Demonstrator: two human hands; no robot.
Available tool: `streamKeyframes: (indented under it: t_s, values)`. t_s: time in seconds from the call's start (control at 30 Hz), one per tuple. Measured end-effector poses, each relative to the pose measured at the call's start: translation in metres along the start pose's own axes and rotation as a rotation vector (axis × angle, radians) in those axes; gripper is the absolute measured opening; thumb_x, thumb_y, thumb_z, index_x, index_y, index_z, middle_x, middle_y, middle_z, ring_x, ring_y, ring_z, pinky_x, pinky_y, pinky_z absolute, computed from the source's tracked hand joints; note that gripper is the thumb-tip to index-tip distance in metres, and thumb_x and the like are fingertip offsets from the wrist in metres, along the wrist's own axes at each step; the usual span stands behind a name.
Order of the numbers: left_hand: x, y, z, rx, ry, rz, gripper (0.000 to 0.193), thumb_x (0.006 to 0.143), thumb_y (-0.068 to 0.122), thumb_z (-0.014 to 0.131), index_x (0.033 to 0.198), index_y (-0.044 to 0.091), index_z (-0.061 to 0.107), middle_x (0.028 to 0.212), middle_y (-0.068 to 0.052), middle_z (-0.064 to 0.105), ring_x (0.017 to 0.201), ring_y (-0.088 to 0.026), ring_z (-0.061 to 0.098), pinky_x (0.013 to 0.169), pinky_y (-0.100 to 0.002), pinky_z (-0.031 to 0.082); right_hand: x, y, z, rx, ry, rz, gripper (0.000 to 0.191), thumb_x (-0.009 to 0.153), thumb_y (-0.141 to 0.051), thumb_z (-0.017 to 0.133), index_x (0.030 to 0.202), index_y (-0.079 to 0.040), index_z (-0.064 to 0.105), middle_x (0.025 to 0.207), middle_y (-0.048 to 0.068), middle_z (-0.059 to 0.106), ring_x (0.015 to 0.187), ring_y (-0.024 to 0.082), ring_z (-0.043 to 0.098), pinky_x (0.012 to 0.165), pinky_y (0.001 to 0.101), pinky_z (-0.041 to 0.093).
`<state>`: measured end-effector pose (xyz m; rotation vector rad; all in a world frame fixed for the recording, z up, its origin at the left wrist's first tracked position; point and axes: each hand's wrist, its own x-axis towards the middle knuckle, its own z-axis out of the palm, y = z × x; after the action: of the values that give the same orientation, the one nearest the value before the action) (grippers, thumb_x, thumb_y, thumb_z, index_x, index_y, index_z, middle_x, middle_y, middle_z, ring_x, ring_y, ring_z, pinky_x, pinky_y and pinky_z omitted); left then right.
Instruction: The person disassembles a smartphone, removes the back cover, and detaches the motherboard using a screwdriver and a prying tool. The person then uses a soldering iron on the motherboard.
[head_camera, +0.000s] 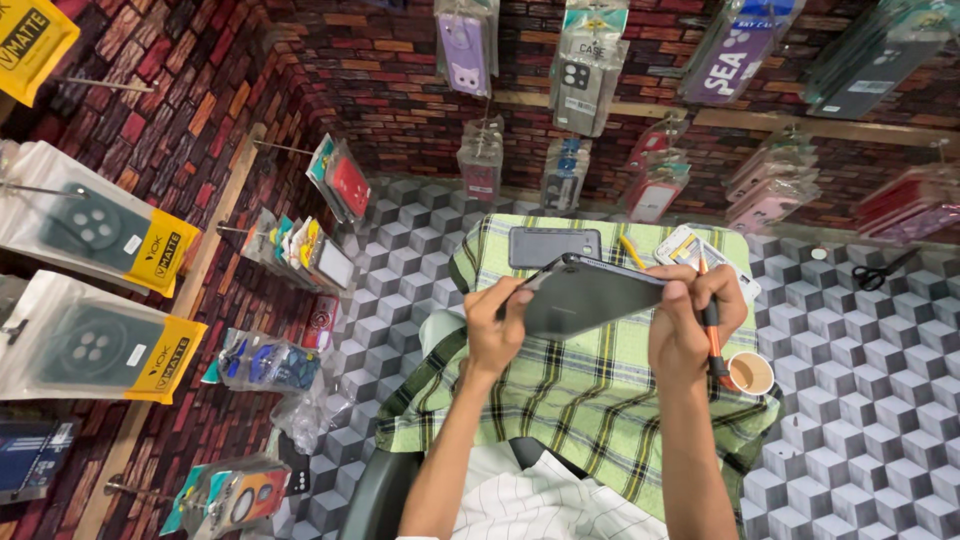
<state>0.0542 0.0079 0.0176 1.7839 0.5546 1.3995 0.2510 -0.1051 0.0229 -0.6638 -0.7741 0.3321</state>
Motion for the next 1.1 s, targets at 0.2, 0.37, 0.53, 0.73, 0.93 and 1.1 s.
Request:
streamKeyframes:
  t_s: [0.2,0.37,0.53,0.73,0.93,1.1]
  values:
    - [0.016,0.009,-0.021,0.124,-0.091,0.160,0.027,0.101,0.022,0.066,0.096,-0.004,0.069,0.078,-0.014,0.069,0.070,-0.029,0.070,0.064,-0.033,0.051,-0.004,-0.026,-0.001,-0.367,-0.140,0.025,0.039,0.091,0.008,0.073,0.084,-0.008,0.039,0.094,0.022,0.073,0.097,0.025,0.074,0.075,0.0282,0.052]
    - [0.009,0.004,-0.016,-0.085,-0.090,0.130,0.046,0.107,0.039,0.056,0.093,-0.001,0.073,0.082,-0.012,0.073,0.072,-0.024,0.070,0.067,-0.034,0.051,-0.009,-0.045,0.031,-0.560,-0.247,-0.300,0.044,0.095,0.001,0.076,0.082,-0.006,0.034,0.085,0.020,0.072,0.090,0.033,0.078,0.070,0.0337,0.062]
    - [0.008,0.009,0.008,-0.178,-0.109,0.194,0.059,0.110,0.056,0.041,0.106,0.004,0.069,0.092,-0.006,0.077,0.085,-0.019,0.076,0.078,-0.033,0.058,-0.001,-0.052,0.057,-0.604,-0.329,-0.423,0.043,0.095,-0.001,0.072,0.079,-0.006,0.033,0.088,0.024,0.073,0.080,0.029,0.075,0.071,0.0383,0.062]
    - [0.014,0.030,0.014,-0.262,-0.188,0.195,0.028,0.098,0.027,0.073,0.111,0.004,0.065,0.103,-0.011,0.077,0.099,-0.025,0.078,0.090,-0.035,0.062,0.013,-0.060,0.069,-0.595,-0.404,-0.522,0.044,0.092,0.002,0.074,0.074,-0.005,0.034,0.085,0.024,0.072,0.077,0.030,0.075,0.068,0.0375,0.060]
    - [0.010,0.038,0.012,-0.321,-0.171,0.132,0.021,0.084,0.000,0.083,0.099,0.003,0.069,0.100,-0.012,0.079,0.097,-0.024,0.079,0.087,-0.034,0.063,0.016,-0.081,0.084,-0.740,-0.382,-0.604,0.048,0.097,-0.028,0.070,0.074,-0.005,0.033,0.084,0.024,0.071,0.084,0.034,0.072,0.073,0.0444,0.054]
    - [0.009,0.035,0.014,-0.330,-0.155,0.200,0.019,0.083,0.000,0.083,0.096,0.002,0.069,0.096,-0.012,0.078,0.094,-0.024,0.079,0.085,-0.033,0.062,0.008,-0.098,0.096,-0.425,-0.328,-0.400,0.055,0.097,-0.050,0.062,0.082,0.000,0.046,0.081,0.011,0.074,0.079,0.021,0.066,0.075,0.0373,0.051]
